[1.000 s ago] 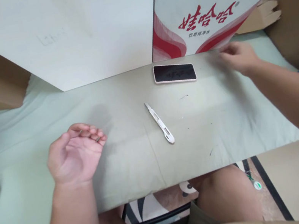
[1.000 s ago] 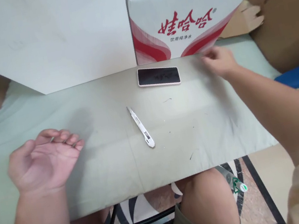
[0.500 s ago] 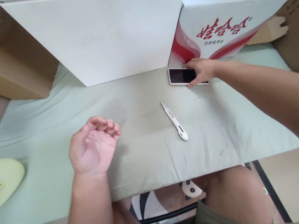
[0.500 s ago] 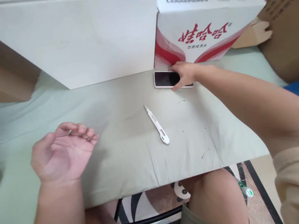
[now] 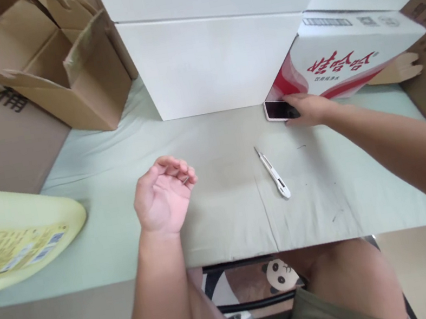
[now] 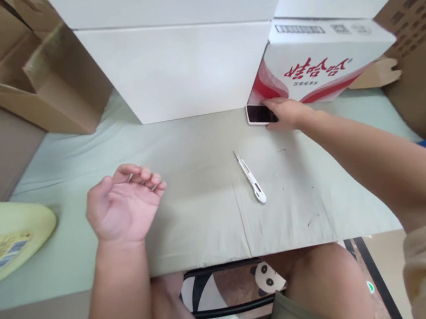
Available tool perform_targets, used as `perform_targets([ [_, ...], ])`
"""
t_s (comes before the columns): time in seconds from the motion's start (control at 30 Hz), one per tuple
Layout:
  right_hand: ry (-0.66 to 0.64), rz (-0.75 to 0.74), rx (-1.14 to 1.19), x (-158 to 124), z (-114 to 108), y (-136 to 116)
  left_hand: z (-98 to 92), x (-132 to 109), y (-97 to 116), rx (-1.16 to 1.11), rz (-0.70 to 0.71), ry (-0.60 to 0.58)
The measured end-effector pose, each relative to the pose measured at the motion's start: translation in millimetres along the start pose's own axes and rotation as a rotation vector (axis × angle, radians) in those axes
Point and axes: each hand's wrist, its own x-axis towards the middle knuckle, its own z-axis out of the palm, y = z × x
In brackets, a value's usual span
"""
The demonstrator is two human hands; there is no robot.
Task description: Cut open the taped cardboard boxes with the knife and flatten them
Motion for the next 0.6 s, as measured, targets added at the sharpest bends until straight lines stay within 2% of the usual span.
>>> perform_targets([
  [0.07,0.069,-0.072,0.012,-10,-4,-30,-1.9,-1,4,0.0,0.017,-0.003],
  [0.13,0.119,-0.205,0.052,-17,-8,-73,-5.1,-2,10,0.004,0.045,0.006],
  [0.27,0.054,-0.489,0.122,-9,-20,-184,-12.2,-1,16,0.087,0.182,0.079],
  [0.37,0.017,-0.53,0.192,17,-36,-272,-16.8,-3,15,0.261,0.362,0.126],
  [0.5,0.196,-0.589,0.374,58,-71,-375,-26.5,-7,14,0.401,0.531,0.215],
  [0.6,0.406,-0.612,0.455,85,-104,-434,-35.5,-8,19,0.429,0.64,0.299],
])
